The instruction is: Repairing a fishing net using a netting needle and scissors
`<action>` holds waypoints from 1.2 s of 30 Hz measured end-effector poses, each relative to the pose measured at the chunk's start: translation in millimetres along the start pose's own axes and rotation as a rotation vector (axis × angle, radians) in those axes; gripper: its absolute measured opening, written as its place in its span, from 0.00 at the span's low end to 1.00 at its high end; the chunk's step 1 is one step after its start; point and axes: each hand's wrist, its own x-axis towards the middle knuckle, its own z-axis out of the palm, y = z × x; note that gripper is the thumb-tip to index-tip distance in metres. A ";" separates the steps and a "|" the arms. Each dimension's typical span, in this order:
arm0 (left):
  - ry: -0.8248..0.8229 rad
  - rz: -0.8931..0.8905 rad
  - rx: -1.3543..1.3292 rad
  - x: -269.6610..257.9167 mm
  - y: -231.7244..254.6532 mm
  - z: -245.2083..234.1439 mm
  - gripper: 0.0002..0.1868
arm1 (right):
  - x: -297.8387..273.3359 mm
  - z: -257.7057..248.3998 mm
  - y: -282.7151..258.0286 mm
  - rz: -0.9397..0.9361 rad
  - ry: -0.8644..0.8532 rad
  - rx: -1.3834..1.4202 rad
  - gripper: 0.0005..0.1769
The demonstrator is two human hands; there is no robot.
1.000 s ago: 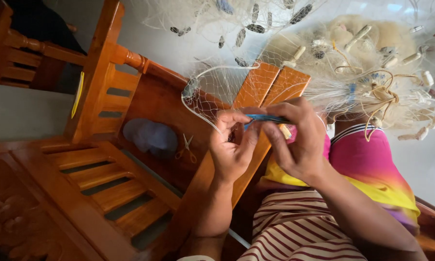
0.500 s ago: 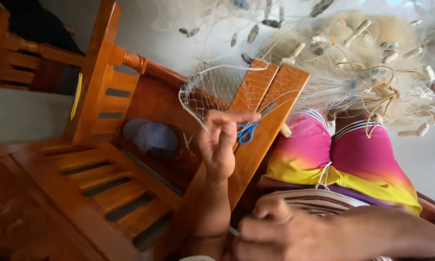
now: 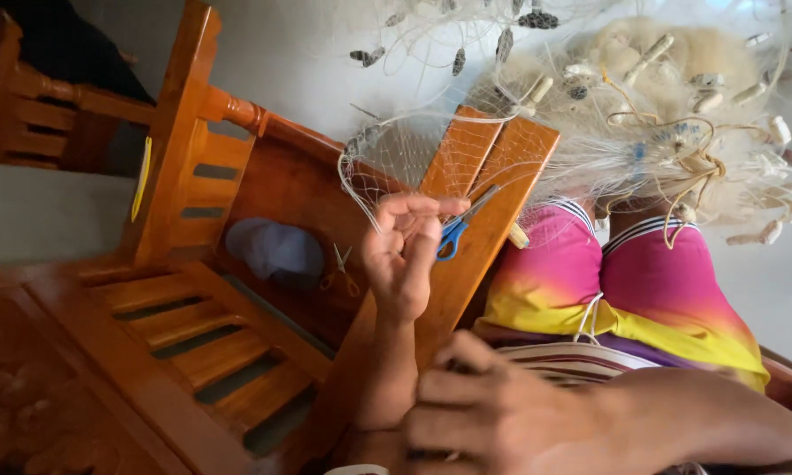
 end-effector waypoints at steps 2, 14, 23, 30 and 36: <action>-0.016 0.024 0.071 2.4 3.9 2.3 0.13 | 4.4 10.3 0.0 -0.008 0.042 0.055 0.03; 0.045 0.106 0.152 7.5 -1.6 1.4 0.06 | -1.0 0.9 6.4 -0.025 -0.044 -0.211 0.10; 0.072 -0.039 0.051 1.2 10.3 6.5 0.06 | -10.3 -65.5 51.4 0.292 0.133 -0.995 0.07; 0.082 -0.051 0.068 0.5 5.3 5.8 0.05 | -9.5 -58.4 70.9 0.322 0.265 -0.690 0.08; 0.082 -0.064 0.119 -1.8 -2.3 -1.6 0.09 | -6.9 -59.9 72.6 0.331 0.306 -0.165 0.12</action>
